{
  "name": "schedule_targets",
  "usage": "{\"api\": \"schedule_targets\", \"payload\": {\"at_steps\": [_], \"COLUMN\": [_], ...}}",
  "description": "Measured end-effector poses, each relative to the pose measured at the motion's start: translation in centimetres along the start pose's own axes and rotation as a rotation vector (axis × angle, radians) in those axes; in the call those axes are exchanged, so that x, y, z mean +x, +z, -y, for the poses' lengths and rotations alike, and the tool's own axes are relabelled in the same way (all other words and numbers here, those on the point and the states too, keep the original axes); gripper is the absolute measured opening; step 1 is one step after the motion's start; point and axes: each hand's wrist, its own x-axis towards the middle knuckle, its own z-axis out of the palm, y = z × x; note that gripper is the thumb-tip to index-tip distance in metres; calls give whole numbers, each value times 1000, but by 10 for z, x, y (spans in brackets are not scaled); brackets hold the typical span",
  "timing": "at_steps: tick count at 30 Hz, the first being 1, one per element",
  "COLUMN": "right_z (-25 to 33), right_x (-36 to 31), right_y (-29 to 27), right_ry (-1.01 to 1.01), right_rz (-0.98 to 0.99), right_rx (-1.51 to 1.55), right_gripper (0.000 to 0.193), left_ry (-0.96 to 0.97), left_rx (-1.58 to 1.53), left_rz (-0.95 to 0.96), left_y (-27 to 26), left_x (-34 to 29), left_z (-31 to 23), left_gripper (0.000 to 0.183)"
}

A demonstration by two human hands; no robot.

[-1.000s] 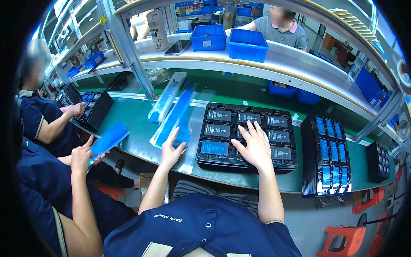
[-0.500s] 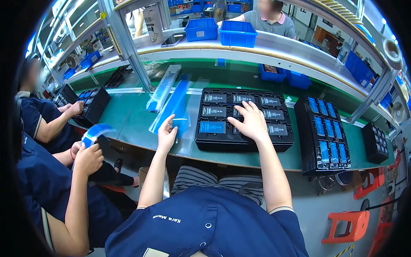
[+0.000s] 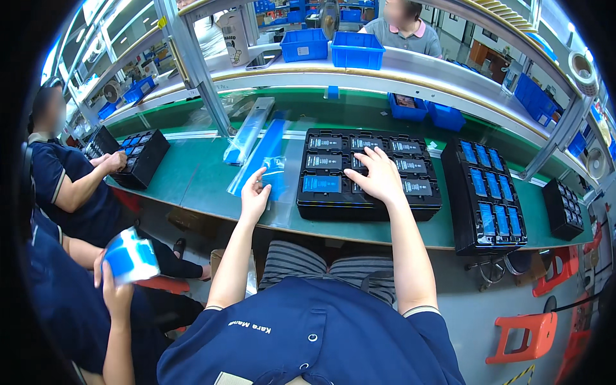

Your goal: The person applies blue protective film labels to a tray of black rectangular electronic components. They peel the backing from each label and carefully place it onto the surface of each component in the tray.

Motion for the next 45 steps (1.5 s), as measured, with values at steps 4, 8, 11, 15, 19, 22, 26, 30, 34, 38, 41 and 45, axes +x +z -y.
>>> {"api": "schedule_targets", "payload": {"at_steps": [4, 8, 11, 15, 19, 22, 26, 30, 34, 38, 41, 45], "right_z": [-2, 1, 0, 2, -1, 3, 1, 2, 5, 8, 9, 8], "right_x": [0, -1, -1, -1, -1, -4, -3, -4, -5, -5, -2, 3], "right_y": [-1, -3, -4, -4, -3, -5, -6, -6, -9, -13, -12, -16], "right_ry": [-4, 3, 0, 18, 7, 33, 30, 33, 47, 18, -1, -49], "right_rz": [-9, -8, -3, 8, -14, 11, -5, -2, 10, 7, 13, -36], "right_rx": [14, 4, 10, 10, 19, 29, 44, 56, 47, 42, 55, 87], "right_gripper": [62, 60, 61, 62, 63, 62, 61, 60, 58, 57, 55, 47], "left_ry": [-26, -33, -53, -56, -63, -68, -99, -61, -137, -162, -26, 332], "left_rx": [4, -27, -48, -71, -111, -122, -125, -132, -249, -416, -411, -227], "left_rz": [-4, 6, 26, 25, 17, 14, 41, 45, 93, 45, 49, 208], "left_y": [1, 3, 4, 1, 5, 4, 6, 7, 6, 6, 15, 39], "left_x": [0, 3, 6, 7, 6, 6, 7, 6, 4, 19, 51, 99], "left_z": [-1, 0, -4, -4, -14, -12, -13, -11, -5, -25, -60, -103], "left_gripper": [60, 60, 55, 47, 42, 40, 37, 32, 28, 27, 24, 21]}}
